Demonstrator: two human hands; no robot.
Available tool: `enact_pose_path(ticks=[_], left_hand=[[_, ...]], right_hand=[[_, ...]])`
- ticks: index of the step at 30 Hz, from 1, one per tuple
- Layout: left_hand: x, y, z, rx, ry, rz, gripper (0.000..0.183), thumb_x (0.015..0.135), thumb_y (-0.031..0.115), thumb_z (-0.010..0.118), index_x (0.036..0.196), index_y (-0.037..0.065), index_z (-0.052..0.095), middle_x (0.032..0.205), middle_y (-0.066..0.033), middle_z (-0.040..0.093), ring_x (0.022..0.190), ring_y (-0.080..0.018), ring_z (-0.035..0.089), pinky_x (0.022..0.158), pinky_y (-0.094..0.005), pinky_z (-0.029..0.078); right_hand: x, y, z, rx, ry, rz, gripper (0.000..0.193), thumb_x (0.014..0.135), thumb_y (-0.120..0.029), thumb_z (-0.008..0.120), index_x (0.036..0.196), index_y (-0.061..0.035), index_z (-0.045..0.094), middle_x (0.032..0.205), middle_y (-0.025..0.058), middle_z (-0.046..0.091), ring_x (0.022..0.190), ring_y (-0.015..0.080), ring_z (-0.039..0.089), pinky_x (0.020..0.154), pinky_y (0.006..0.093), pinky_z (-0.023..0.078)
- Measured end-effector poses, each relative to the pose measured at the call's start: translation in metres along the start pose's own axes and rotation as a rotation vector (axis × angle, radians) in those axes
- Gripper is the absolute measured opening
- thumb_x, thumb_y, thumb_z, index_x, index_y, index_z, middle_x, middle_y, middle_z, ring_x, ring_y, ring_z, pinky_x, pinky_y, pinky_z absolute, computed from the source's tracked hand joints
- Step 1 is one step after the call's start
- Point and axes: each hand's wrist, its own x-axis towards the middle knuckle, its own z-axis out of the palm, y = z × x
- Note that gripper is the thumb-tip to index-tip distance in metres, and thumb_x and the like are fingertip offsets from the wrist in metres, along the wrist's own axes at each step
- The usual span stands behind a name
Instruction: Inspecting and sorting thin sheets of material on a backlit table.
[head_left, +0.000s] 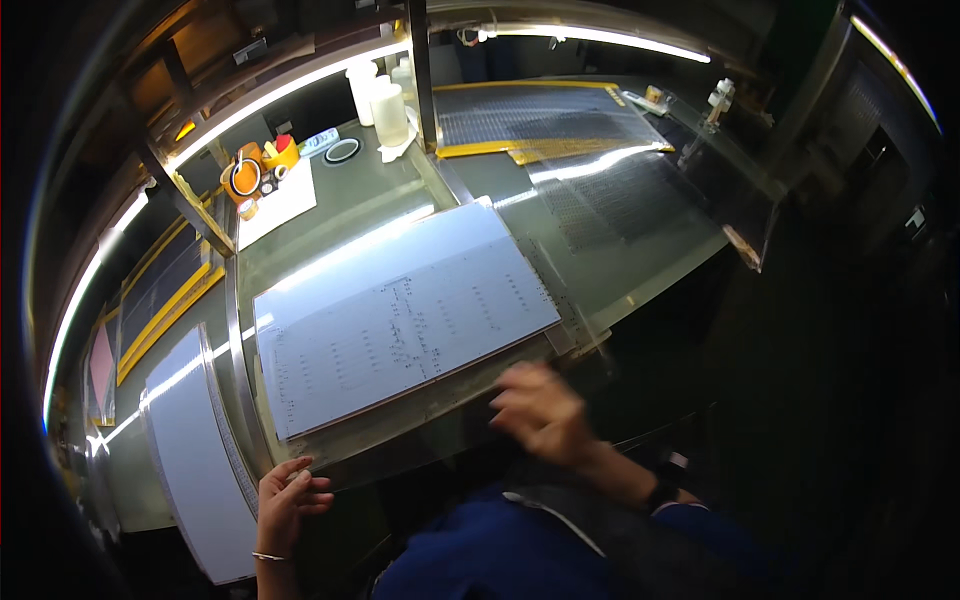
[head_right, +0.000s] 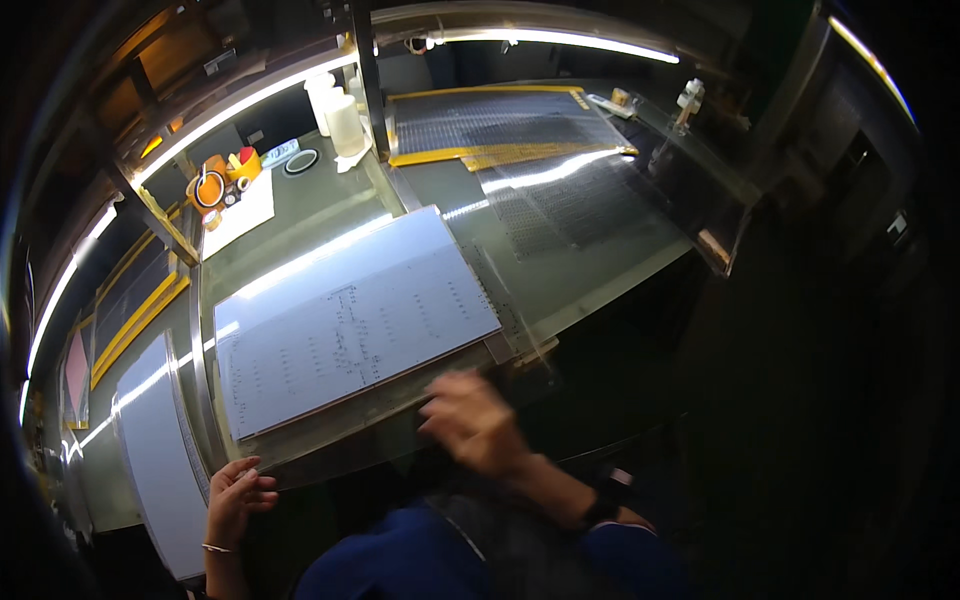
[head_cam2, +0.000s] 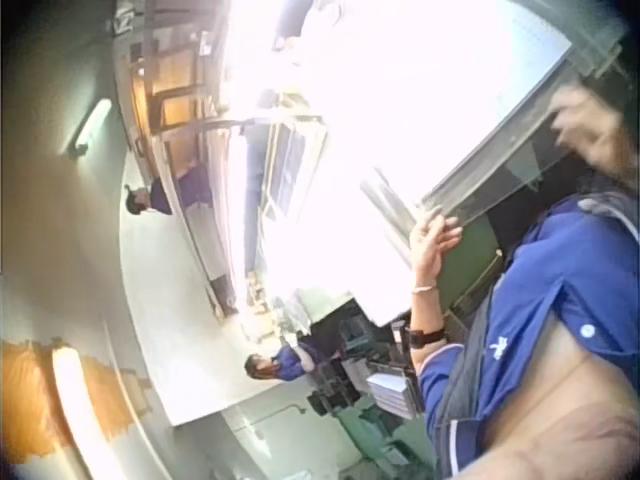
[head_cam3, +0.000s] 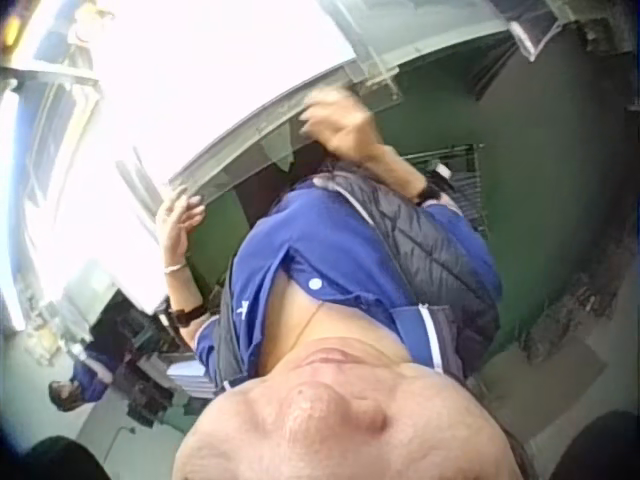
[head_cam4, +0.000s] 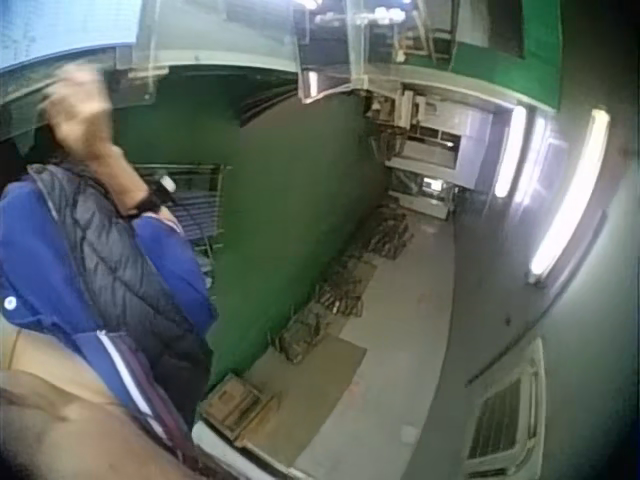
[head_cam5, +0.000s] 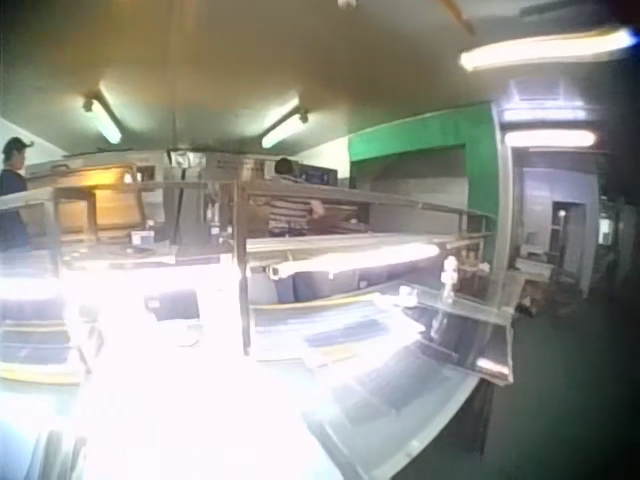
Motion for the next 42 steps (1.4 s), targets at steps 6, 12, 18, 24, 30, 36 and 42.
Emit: enact_pose_path(ticks=[6, 12, 18, 24, 30, 36, 42], left_hand=[[-0.014, 0.001, -0.011, 0.055, 0.122, 0.074, 0.023, 0.079, 0.015, 0.063, 0.092, -0.003, 0.058, 0.077, -0.014, 0.065, 0.065, -0.0188, 0.064, 0.058, -0.0279, 0.054], [0.022, 0.021, -0.025, 0.141, 0.002, 0.296, 0.035, 0.072, 0.0, 0.067, 0.103, -0.005, 0.05, 0.098, -0.0185, 0.061, 0.073, -0.018, 0.064, 0.065, -0.0283, 0.054], [0.056, 0.048, -0.043, 0.203, 0.053, 0.483, 0.059, 0.072, -0.005, 0.064, 0.126, 0.002, 0.042, 0.106, -0.0181, 0.058, 0.073, -0.0158, 0.064, 0.064, -0.0248, 0.054], [0.084, 0.023, -0.062, 0.631, 0.006, 0.537, 0.05, 0.074, -0.004, 0.06, 0.121, 0.008, 0.051, 0.129, -0.0087, 0.046, 0.129, -0.0242, 0.03, 0.106, -0.0388, 0.023], [0.087, 0.017, -0.07, 0.737, -0.082, 0.56, 0.059, 0.072, 0.0, 0.06, 0.127, 0.012, 0.045, 0.138, -0.0034, 0.034, 0.135, -0.0255, 0.011, 0.109, -0.0426, -0.002], [0.086, 0.018, -0.071, 0.785, -0.121, 0.559, 0.059, 0.072, 0.003, 0.061, 0.128, 0.016, 0.045, 0.14, -0.0033, 0.03, 0.135, -0.025, 0.009, 0.109, -0.0426, -0.002], [0.087, 0.017, -0.071, 0.806, -0.119, 0.555, 0.061, 0.071, 0.005, 0.064, 0.128, 0.017, 0.045, 0.14, -0.0026, 0.03, 0.136, -0.0244, 0.009, 0.11, -0.0422, -0.003]], right_hand=[[-0.033, 0.083, -0.075, 0.478, 0.266, 1.143, 0.047, 0.08, -0.025, 0.066, 0.113, 0.0029, 0.047, 0.095, 0.0118, 0.058, 0.083, 0.0185, 0.058, 0.073, 0.0282, 0.048], [0.023, 0.066, -0.076, 0.514, -0.063, 1.007, 0.018, 0.081, -0.01, 0.062, 0.093, 0.003, 0.06, 0.076, 0.0098, 0.063, 0.065, 0.0139, 0.062, 0.059, 0.0247, 0.051], [0.083, 0.089, -0.028, 0.243, -0.049, 0.643, 0.019, 0.081, -0.006, 0.062, 0.097, 0.0028, 0.062, 0.079, 0.0038, 0.062, 0.073, 0.0081, 0.057, 0.068, 0.0203, 0.045], [0.079, 0.116, -0.016, 0.153, 0.037, 0.628, 0.017, 0.083, -0.008, 0.06, 0.097, 0.0019, 0.062, 0.086, 0.0027, 0.06, 0.08, 0.0064, 0.053, 0.074, 0.0203, 0.042], [0.07, 0.125, -0.01, 0.197, 0.1, 0.593, 0.015, 0.086, -0.011, 0.057, 0.094, 0.001, 0.061, 0.083, 0.0007, 0.058, 0.077, 0.0061, 0.051, 0.074, 0.0196, 0.041], [0.067, 0.125, -0.009, 0.208, 0.109, 0.575, 0.015, 0.086, -0.011, 0.057, 0.094, 0.0014, 0.061, 0.084, 0.0012, 0.059, 0.078, 0.0066, 0.052, 0.074, 0.0197, 0.041], [0.064, 0.129, -0.009, 0.208, 0.113, 0.556, 0.016, 0.086, -0.011, 0.057, 0.094, 0.0017, 0.061, 0.084, 0.0018, 0.059, 0.078, 0.007, 0.052, 0.074, 0.0202, 0.041]])
